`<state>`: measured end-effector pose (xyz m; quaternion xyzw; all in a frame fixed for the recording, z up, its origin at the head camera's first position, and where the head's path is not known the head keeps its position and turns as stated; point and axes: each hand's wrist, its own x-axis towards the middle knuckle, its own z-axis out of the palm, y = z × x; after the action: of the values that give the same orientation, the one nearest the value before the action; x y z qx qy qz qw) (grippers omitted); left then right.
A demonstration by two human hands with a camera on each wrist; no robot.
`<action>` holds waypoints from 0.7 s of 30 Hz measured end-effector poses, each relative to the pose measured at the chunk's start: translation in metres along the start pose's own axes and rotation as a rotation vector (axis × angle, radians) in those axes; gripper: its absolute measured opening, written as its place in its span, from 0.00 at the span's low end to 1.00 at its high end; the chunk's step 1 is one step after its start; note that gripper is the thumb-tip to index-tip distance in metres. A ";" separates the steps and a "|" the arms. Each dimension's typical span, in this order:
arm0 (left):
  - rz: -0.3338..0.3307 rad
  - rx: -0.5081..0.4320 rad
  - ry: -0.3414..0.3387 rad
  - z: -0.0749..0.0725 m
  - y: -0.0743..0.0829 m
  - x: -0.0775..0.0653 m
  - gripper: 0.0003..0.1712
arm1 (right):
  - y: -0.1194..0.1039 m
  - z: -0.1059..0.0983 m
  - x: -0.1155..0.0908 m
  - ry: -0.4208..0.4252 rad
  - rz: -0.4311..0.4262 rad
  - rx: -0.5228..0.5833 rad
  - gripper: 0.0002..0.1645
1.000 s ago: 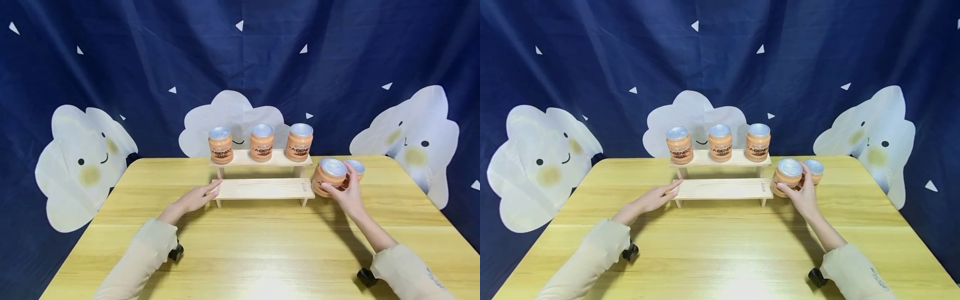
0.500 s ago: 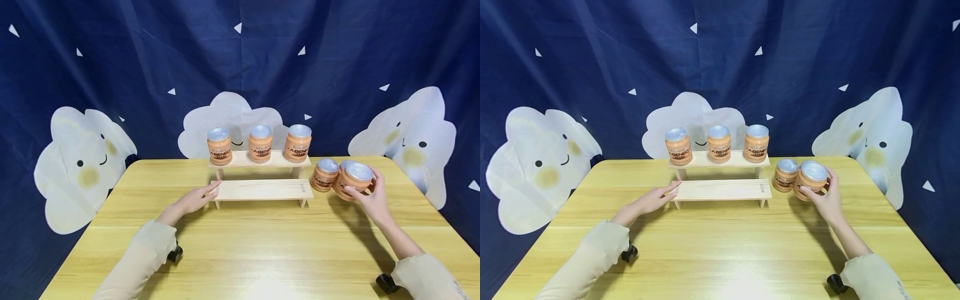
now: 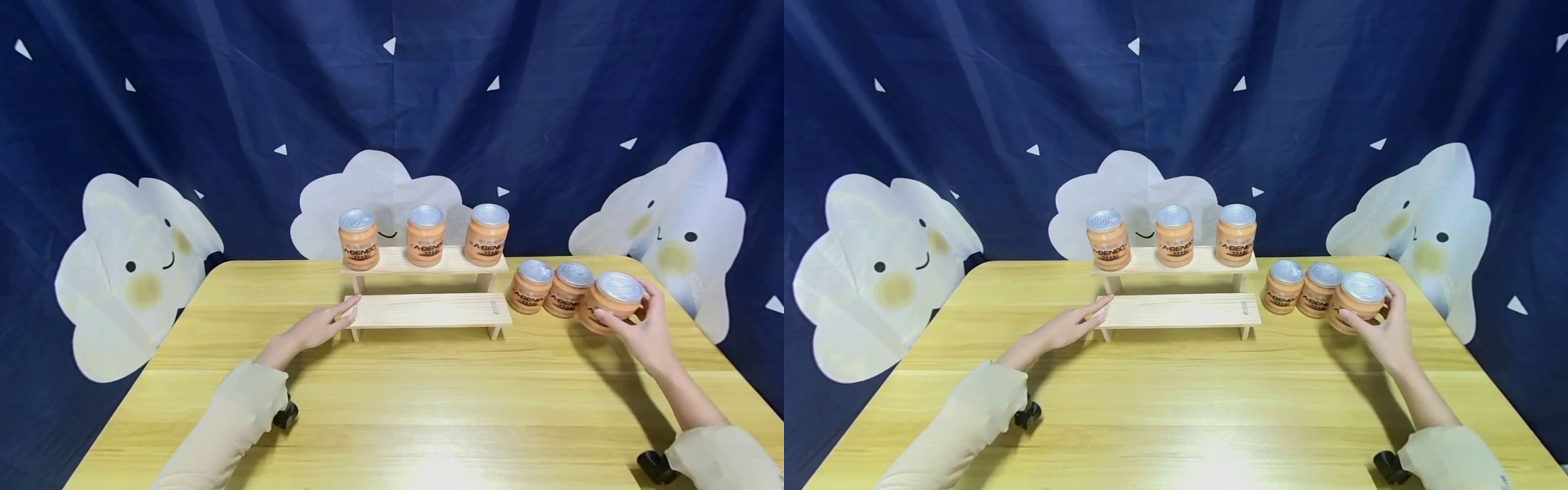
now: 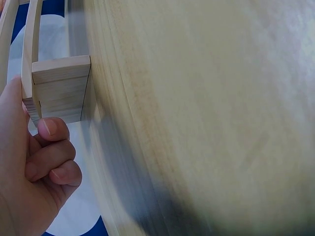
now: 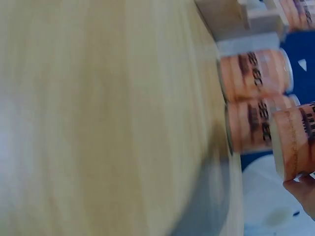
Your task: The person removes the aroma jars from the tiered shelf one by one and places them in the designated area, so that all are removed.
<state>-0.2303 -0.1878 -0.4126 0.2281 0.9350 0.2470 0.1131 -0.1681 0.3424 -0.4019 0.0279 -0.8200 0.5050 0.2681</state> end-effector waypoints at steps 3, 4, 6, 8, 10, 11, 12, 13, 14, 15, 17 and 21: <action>0.006 0.005 0.000 -0.001 0.001 0.000 0.33 | 0.004 -0.009 0.005 -0.008 0.030 -0.038 0.45; 0.005 0.007 -0.001 -0.001 0.001 0.000 0.33 | 0.006 -0.011 0.007 -0.014 0.045 -0.050 0.44; 0.006 0.009 -0.004 -0.001 0.003 0.000 0.33 | 0.011 -0.017 0.011 -0.038 0.074 -0.071 0.44; 0.002 0.007 -0.007 -0.001 0.003 -0.001 0.33 | 0.016 -0.021 0.015 -0.060 0.095 -0.091 0.43; -0.006 0.007 -0.008 -0.001 0.003 -0.001 0.33 | 0.021 -0.023 0.018 -0.098 0.114 -0.097 0.44; -0.008 0.005 -0.007 -0.001 0.003 -0.001 0.33 | 0.023 -0.023 0.019 -0.116 0.123 -0.099 0.44; -0.005 0.002 -0.007 -0.001 0.003 0.000 0.33 | 0.026 -0.023 0.020 -0.130 0.131 -0.101 0.44; -0.001 0.001 -0.007 -0.001 0.003 0.000 0.33 | 0.028 -0.023 0.021 -0.140 0.137 -0.102 0.44; 0.006 0.003 -0.005 -0.001 0.002 0.000 0.33 | 0.029 -0.022 0.022 -0.149 0.142 -0.099 0.44; 0.006 0.001 -0.005 -0.001 0.002 0.000 0.33 | 0.030 -0.022 0.022 -0.155 0.144 -0.096 0.44; 0.012 0.000 -0.004 0.000 0.002 0.000 0.33 | 0.032 -0.020 0.023 -0.159 0.144 -0.094 0.43; 0.006 0.001 -0.004 0.000 0.001 0.000 0.33 | 0.036 -0.018 0.025 -0.176 0.146 -0.084 0.41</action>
<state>-0.2298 -0.1871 -0.4118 0.2316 0.9341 0.2465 0.1143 -0.1936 0.3808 -0.4133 0.0008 -0.8606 0.4840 0.1585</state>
